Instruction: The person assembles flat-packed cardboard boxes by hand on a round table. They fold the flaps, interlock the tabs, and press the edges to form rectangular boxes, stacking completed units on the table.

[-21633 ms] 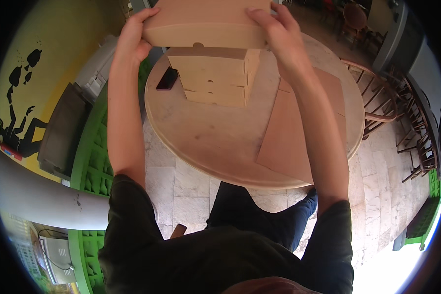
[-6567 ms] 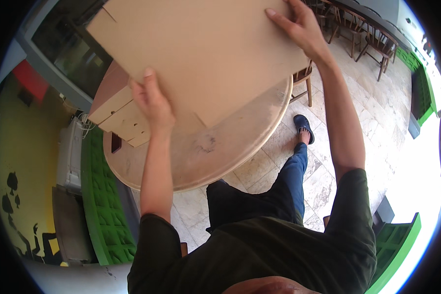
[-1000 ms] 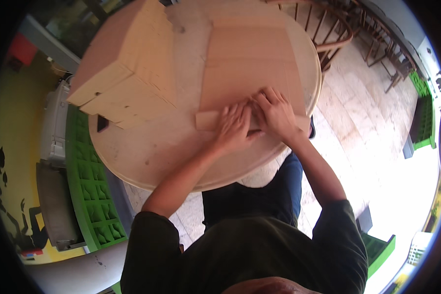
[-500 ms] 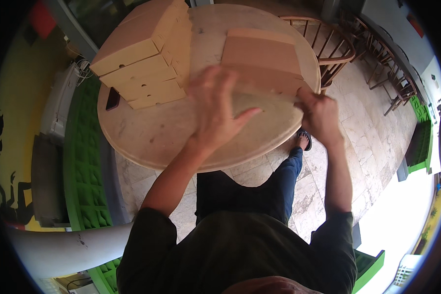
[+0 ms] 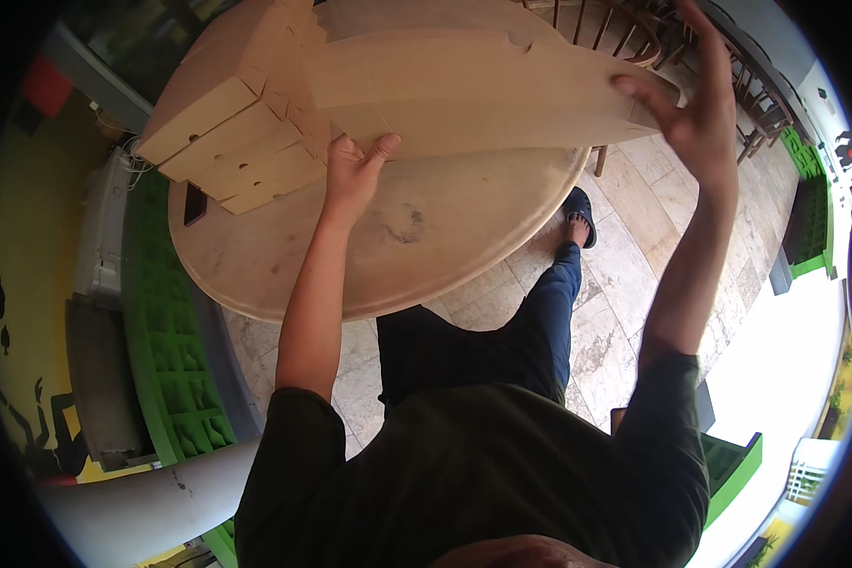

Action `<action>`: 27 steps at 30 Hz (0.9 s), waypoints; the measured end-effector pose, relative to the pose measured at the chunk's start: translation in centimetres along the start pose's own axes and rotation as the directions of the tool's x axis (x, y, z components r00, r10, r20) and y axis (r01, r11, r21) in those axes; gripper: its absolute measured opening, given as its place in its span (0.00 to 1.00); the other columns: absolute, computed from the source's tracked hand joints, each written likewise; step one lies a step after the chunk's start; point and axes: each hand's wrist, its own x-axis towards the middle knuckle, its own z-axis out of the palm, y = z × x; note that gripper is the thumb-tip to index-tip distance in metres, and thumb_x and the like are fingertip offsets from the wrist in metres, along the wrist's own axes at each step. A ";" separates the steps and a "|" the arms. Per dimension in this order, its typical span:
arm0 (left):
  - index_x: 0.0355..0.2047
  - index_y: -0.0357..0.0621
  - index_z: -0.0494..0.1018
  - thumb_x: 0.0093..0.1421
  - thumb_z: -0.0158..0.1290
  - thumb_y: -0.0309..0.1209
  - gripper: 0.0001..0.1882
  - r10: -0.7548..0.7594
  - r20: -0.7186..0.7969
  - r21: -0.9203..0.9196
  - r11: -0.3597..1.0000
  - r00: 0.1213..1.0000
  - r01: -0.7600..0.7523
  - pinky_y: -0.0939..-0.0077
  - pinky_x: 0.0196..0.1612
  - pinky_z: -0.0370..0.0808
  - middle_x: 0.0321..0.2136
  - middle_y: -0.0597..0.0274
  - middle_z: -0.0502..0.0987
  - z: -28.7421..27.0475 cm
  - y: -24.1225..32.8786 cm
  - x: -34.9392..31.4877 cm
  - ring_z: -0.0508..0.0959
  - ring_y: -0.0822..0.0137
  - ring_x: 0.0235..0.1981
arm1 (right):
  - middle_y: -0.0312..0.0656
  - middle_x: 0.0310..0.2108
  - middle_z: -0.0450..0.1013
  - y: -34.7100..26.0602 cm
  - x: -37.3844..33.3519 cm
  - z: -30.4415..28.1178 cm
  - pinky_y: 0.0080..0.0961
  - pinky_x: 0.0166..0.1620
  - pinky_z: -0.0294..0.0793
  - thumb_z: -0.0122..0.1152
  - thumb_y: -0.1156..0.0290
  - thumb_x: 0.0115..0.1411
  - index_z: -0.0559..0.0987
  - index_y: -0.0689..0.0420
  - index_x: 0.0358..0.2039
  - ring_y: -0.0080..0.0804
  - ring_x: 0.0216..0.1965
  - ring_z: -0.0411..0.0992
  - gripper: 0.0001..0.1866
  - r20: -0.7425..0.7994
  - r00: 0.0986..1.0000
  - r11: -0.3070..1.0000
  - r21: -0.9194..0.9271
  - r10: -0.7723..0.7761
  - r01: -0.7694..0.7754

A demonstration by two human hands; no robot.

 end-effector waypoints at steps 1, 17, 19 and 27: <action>0.44 0.40 0.77 0.68 0.68 0.37 0.15 0.047 -0.039 -0.028 0.998 0.998 -0.048 0.82 0.39 0.73 0.40 0.67 0.82 0.4 -0.1 0.1 0.77 0.78 0.37 | 0.49 0.57 0.77 1.2 -1.5 0.7 0.45 0.60 0.73 0.85 0.50 0.47 0.71 0.60 0.66 0.49 0.59 0.76 0.51 -0.038 0.991 0.973 0.200 0.126 -0.116; 0.51 0.34 0.74 0.70 0.65 0.36 0.20 0.065 -0.349 -0.231 0.961 0.935 -0.153 0.74 0.56 0.76 0.50 0.55 0.82 4.3 -2.4 5.4 0.80 0.72 0.51 | 0.38 0.41 0.85 1.5 -8.6 17.7 0.23 0.43 0.81 0.72 0.59 0.68 0.82 0.66 0.51 0.22 0.38 0.81 0.22 0.407 0.547 0.150 0.687 0.732 -0.711; 0.50 0.33 0.73 0.69 0.66 0.35 0.19 0.021 -0.369 -0.204 0.974 0.929 -0.103 0.73 0.54 0.77 0.49 0.54 0.82 4.6 -3.7 5.5 0.80 0.72 0.50 | 0.41 0.38 0.84 1.4 -8.8 18.7 0.26 0.40 0.81 0.73 0.55 0.66 0.83 0.67 0.48 0.26 0.35 0.81 0.25 0.387 0.528 0.199 0.632 0.756 -0.749; 0.51 0.32 0.72 0.63 0.69 0.38 0.26 0.059 -0.465 0.355 0.926 0.883 0.125 0.59 0.49 0.80 0.46 0.39 0.81 6.2 -7.3 6.5 0.84 0.49 0.48 | 0.54 0.34 0.84 3.4 -12.1 23.1 0.39 0.41 0.81 0.72 0.43 0.62 0.85 0.68 0.37 0.43 0.35 0.84 0.33 0.380 0.345 0.334 0.097 0.858 -0.937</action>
